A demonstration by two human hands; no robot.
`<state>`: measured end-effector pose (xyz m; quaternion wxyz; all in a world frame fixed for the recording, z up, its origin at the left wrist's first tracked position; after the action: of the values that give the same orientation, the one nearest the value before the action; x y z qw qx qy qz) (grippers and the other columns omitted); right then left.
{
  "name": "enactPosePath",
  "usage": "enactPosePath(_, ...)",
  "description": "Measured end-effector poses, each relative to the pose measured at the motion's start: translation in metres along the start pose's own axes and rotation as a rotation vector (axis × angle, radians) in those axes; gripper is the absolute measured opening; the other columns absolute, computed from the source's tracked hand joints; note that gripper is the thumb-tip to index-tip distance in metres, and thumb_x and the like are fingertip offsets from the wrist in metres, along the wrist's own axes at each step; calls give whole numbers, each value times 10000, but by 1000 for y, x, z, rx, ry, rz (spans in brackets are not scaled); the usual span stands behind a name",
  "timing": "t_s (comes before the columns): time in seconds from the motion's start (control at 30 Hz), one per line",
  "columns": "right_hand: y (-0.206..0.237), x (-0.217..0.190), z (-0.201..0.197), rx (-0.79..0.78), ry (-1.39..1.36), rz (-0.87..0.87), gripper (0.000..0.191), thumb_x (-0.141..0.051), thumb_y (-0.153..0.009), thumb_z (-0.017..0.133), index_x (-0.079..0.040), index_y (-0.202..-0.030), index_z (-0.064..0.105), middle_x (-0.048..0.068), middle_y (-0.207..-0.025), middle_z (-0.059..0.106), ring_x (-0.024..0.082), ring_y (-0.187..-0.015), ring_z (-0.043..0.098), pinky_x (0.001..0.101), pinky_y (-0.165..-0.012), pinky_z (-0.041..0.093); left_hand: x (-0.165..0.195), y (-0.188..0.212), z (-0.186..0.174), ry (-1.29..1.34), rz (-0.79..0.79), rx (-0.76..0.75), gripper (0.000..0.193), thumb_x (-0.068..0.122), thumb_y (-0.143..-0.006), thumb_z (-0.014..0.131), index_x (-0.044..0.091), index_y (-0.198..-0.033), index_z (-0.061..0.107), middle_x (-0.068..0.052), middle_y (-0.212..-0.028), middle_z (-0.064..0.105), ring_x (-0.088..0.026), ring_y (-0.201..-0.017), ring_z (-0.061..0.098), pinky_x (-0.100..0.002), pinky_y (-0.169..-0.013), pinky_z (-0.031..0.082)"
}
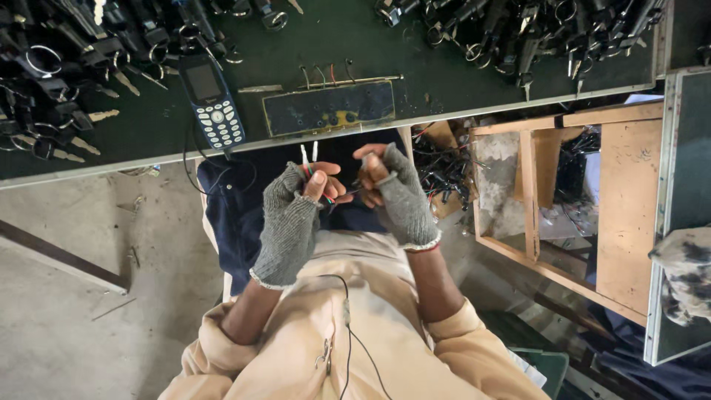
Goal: The person picks up a black cable with exposed red, green and white wires from the workbench and twists and arranges the wire ends by hand. They then use a handheld tool to work along the cable, gripping and sliding the tool over the wire, before setting the cable down and handling the wire ends again.
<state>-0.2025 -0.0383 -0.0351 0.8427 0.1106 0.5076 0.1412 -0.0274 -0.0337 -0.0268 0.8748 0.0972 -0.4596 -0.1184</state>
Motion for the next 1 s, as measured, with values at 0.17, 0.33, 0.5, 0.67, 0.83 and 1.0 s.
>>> enactPosePath(0.17, -13, -13, -15, -87, 567, 144, 299, -234, -1047, 588, 9, -1196, 677, 19, -811, 623, 54, -618, 546, 215, -576, 470, -4, -19, -11, -683, 146, 63, 263, 249, -1028, 626, 20, -982, 748, -68, -745, 674, -147, -679, 671, -318, -634, 552)
enactPosePath(0.33, -40, -13, -13, 25, 494, 127, 323, -260, -1032, 642, 49, -1095, 710, 31, -784, 627, 53, -560, 516, 223, -529, 460, -10, -28, -12, -854, 208, 63, 324, 277, -1031, 635, 33, -832, 709, -65, -701, 655, -134, -628, 661, -315, -568, 499)
enactPosePath(0.5, -50, -9, -10, 48, 284, 187, 317, -259, -1014, 650, 42, -1107, 687, 12, -767, 600, 47, -514, 476, 230, -467, 396, -12, -31, -10, -756, 102, 21, 319, 274, -1055, 588, 19, -894, 694, -50, -706, 646, -122, -606, 652, -292, -554, 510)
enactPosePath(0.67, -49, -9, -6, 47, 287, 138, 312, -243, -1020, 659, 59, -1099, 677, 24, -745, 585, 49, -485, 449, 233, -454, 384, -13, -33, -7, -589, 115, 3, 290, 271, -1051, 565, 10, -1098, 684, -34, -757, 658, -98, -652, 666, -247, -582, 565)
enactPosePath(0.83, -49, -8, -4, 114, 274, 89, 302, -233, -998, 659, 44, -1116, 642, 26, -764, 618, 46, -489, 466, 233, -459, 410, -15, -34, -10, -578, 76, -13, 294, 277, -1050, 574, 13, -1100, 695, -44, -746, 683, -97, -640, 681, -248, -580, 573)
enactPosePath(1.0, -47, -13, -9, 128, 304, 126, 345, -248, -1005, 664, 76, -1124, 673, 19, -756, 599, 41, -502, 461, 224, -476, 406, -18, -33, -11, -639, 64, -18, 312, 293, -1033, 623, -1, -1009, 725, -67, -716, 688, -107, -633, 681, -254, -577, 563)
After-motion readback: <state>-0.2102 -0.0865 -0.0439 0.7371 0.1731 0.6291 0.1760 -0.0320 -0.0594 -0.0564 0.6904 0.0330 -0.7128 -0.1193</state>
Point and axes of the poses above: each hand's wrist, its own y-axis away from the middle knuckle, its own z-axis out of the palm, x = y × z, the point moved 3 cm from there along -y, towards the middle knuckle
